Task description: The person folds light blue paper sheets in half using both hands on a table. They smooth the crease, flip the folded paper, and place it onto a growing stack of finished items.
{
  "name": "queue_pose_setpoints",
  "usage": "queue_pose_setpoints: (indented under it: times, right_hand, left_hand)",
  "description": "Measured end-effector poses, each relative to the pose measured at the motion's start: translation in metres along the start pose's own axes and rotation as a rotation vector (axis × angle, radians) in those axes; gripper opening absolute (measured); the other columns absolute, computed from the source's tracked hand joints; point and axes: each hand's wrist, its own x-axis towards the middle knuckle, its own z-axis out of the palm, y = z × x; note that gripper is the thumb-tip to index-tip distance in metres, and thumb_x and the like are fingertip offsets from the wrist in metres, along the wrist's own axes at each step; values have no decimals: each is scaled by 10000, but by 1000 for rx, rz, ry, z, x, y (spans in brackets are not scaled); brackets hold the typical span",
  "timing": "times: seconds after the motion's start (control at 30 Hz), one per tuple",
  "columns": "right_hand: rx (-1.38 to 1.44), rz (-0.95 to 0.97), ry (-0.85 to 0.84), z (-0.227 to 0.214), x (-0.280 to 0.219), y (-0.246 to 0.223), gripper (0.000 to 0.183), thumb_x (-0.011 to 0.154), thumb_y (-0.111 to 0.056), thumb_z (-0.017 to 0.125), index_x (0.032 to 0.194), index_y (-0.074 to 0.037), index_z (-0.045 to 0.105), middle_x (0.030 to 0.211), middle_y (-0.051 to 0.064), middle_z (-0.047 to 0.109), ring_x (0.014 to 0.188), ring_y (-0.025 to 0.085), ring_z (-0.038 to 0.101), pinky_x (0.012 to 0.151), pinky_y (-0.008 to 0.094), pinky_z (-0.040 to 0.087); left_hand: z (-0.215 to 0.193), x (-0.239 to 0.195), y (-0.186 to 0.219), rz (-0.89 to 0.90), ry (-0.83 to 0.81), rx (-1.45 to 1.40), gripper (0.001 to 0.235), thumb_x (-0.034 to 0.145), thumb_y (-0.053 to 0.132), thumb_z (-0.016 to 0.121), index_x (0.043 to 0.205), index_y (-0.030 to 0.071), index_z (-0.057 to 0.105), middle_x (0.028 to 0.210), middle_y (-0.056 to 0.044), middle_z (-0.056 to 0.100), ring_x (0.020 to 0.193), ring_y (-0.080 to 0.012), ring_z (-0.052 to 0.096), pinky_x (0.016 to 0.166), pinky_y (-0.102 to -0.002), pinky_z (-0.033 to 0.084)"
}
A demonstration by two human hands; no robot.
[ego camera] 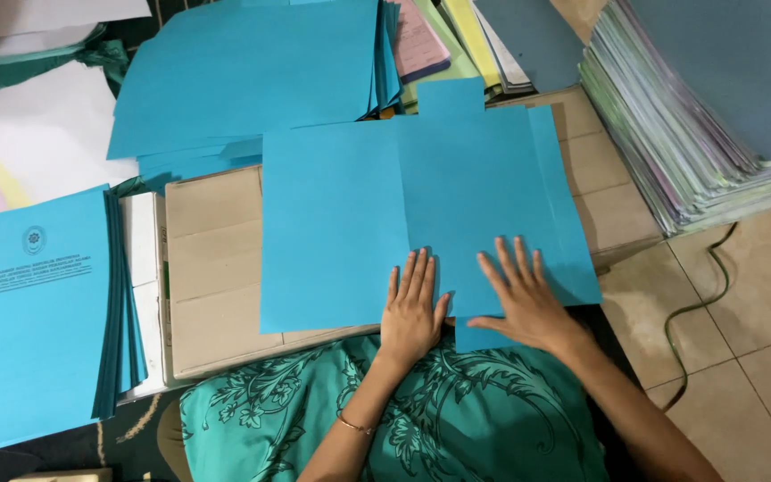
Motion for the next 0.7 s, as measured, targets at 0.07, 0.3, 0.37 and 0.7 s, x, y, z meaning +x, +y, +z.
queue_pose_setpoints:
  times: [0.07,0.3,0.37,0.7]
  right_hand:
    - [-9,-30,36,11,8,-12,1009,911,-728,571,1656,-156,203,1689,259,114,1511,549,102,1129,787,125]
    - [43,-126,180,10,22,-38,509,1109,-443,311,1608,-368,376,1684,35,296,1528,436,215,1113,770,193]
    - [26,-96,208,14,25,-27,565,1052,-490,414,1601,-357,392,1665,66,335,1512,431,272,1107,755,245]
    - [77,464,103,-6,37,43,725,1057,-652,338,1644,-225,332,1719,148,259,1577,393,215,1214,674,187]
  left_hand:
    - [-1,0,-1,5,5,2,607,1100,415,390,1569,30,372,1657,-168,314,1559,-300,226,1258,-506,114]
    - [0,-1,-2,19,56,1,603,1087,399,413,1547,9,403,1639,-182,356,1550,-310,270,1248,-515,161]
    - [0,1,-2,23,64,-1,605,1084,395,415,1548,6,403,1636,-188,362,1546,-316,280,1247,-519,169]
    - [-1,0,-4,7,57,-38,603,1088,397,409,1552,13,405,1640,-172,358,1549,-306,272,1258,-510,143]
